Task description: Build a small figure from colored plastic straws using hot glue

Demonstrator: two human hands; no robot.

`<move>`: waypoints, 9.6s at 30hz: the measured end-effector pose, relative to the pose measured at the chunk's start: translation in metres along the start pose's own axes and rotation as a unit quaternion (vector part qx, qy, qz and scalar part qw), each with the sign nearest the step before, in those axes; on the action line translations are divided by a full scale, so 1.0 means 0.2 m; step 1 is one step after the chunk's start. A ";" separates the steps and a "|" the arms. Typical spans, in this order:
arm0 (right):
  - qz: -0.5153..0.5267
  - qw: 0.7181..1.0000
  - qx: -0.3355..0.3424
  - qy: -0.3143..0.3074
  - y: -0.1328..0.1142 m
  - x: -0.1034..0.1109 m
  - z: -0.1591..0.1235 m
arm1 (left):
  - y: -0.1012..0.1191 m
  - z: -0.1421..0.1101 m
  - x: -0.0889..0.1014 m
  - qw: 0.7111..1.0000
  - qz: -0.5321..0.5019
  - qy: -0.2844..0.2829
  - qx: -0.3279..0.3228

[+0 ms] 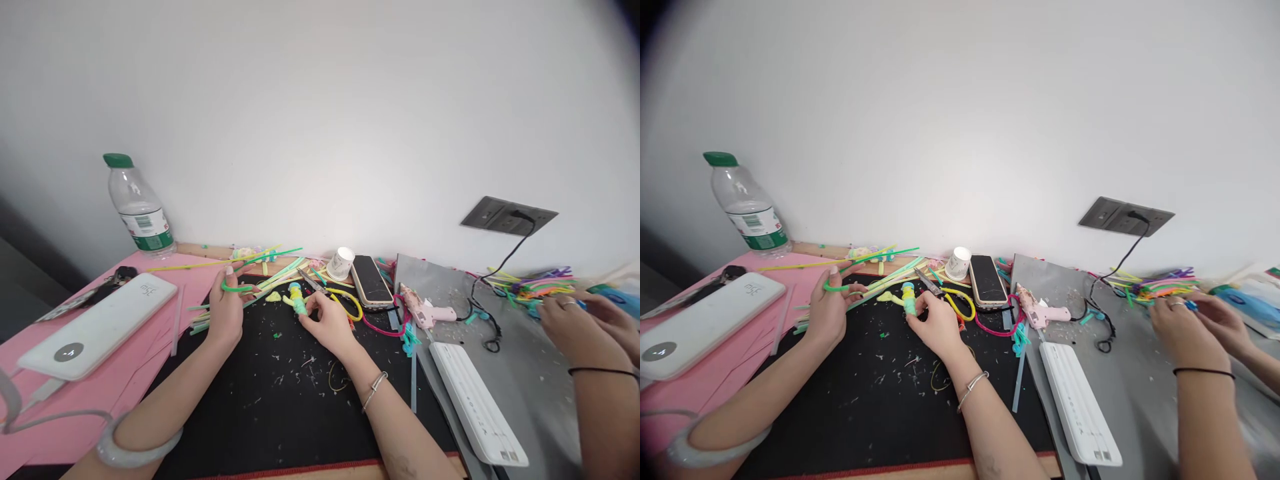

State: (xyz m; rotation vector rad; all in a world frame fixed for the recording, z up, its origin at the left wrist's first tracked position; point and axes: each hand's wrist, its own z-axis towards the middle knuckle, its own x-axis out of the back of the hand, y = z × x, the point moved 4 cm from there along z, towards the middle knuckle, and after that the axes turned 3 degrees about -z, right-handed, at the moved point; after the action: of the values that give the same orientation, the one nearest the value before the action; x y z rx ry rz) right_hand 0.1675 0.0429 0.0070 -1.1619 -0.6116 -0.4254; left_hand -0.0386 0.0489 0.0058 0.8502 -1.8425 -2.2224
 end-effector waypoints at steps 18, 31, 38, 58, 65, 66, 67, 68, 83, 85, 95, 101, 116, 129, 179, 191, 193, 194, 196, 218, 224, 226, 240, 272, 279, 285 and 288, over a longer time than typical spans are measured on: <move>0.156 0.986 0.054 -0.021 -0.07 0.01 -0.02 | -0.05 -0.14 -0.15 0.951 0.115 -0.276 0.075; 0.205 0.976 -0.072 0.032 0.00 0.03 0.00 | 0.03 -0.08 -0.10 0.970 0.177 -0.167 -0.024; 0.372 0.923 -0.095 0.000 0.00 0.00 0.02 | -0.03 -0.13 -0.14 0.941 0.173 -0.287 0.041; 0.319 0.942 -0.100 -0.040 0.02 -0.03 0.01 | 0.00 -0.12 -0.14 0.945 0.179 -0.274 0.018; 0.298 0.951 -0.087 -0.017 0.02 -0.02 0.01 | -0.01 -0.13 -0.14 0.939 0.183 -0.291 0.019; 0.299 0.950 -0.086 0.008 0.03 -0.01 0.02 | -0.01 -0.13 -0.15 0.939 0.183 -0.292 0.019; 0.295 0.951 -0.086 0.032 0.04 0.00 0.02 | -0.01 -0.13 -0.15 0.939 0.184 -0.291 0.018; 0.288 0.952 -0.086 0.055 0.05 0.01 0.02 | -0.01 -0.13 -0.15 0.939 0.183 -0.291 0.019; 0.215 0.968 -0.040 0.120 0.03 0.09 -0.01 | 0.02 -0.11 -0.13 0.961 0.145 -0.237 0.008; 0.216 0.969 -0.035 0.114 0.02 0.09 0.00 | 0.02 -0.11 -0.13 0.965 0.129 -0.229 0.011; 0.137 0.990 -0.027 0.014 0.00 0.02 0.00 | 0.00 -0.16 -0.18 0.937 0.136 -0.319 0.042; 0.093 0.996 -0.001 0.005 -0.03 0.04 -0.01 | 0.03 -0.15 -0.16 0.953 0.136 -0.269 0.034; 0.142 0.989 -0.036 -0.004 -0.03 -0.02 -0.02 | 0.03 -0.16 -0.15 0.953 0.144 -0.265 0.026; 0.157 0.987 0.001 -0.039 -0.02 -0.04 -0.03 | 0.03 -0.17 -0.15 0.948 0.155 -0.279 0.017; 0.222 0.973 -0.019 0.056 0.02 0.02 -0.01 | -0.03 -0.27 -0.22 0.870 0.143 -0.457 0.118; 0.300 0.954 -0.020 0.008 0.00 -0.01 -0.01 | -0.01 -0.20 -0.17 0.939 0.116 -0.317 0.070; 0.319 0.947 -0.037 0.012 0.01 -0.01 -0.01 | 0.00 -0.20 -0.17 0.941 0.129 -0.308 0.061; 0.331 0.942 -0.046 0.011 0.01 -0.01 -0.01 | 0.00 -0.19 -0.17 0.943 0.135 -0.300 0.058; 0.349 0.935 -0.058 -0.001 0.01 -0.01 -0.01 | 0.00 -0.18 -0.16 0.948 0.140 -0.281 0.054; 0.335 0.940 -0.054 -0.018 0.02 -0.03 0.00 | 0.05 -0.18 -0.17 0.887 0.294 -0.348 -0.066; 0.342 0.937 -0.064 0.024 0.04 -0.03 0.00 | 0.03 -0.18 -0.17 0.931 0.161 -0.325 0.044; 0.339 0.937 -0.068 0.044 0.05 -0.02 0.00 | 0.02 -0.18 -0.17 0.939 0.122 -0.314 0.070; 0.309 0.943 -0.074 0.096 0.05 0.02 0.00 | 0.02 -0.10 -0.08 0.974 0.145 -0.174 -0.010; 0.030 0.994 0.108 0.000 -0.10 -0.01 -0.02 | -0.06 -0.22 -0.19 0.881 0.180 -0.406 0.162; 0.083 0.995 0.060 0.000 -0.09 -0.02 -0.03 | -0.06 -0.22 -0.19 0.884 0.162 -0.407 0.160; 0.125 0.989 0.014 0.072 -0.04 0.04 -0.02 | -0.05 -0.22 -0.18 0.889 0.153 -0.406 0.145; 0.168 0.981 -0.001 0.098 -0.01 0.06 -0.01 | -0.04 -0.22 -0.17 0.894 0.170 -0.395 0.122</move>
State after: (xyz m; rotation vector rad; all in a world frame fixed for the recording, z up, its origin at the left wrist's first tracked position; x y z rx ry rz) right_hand 0.1762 0.0407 0.0157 -1.1834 -0.2363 -0.2462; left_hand 0.0142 0.0290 0.0051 -0.4510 -2.3715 -2.2858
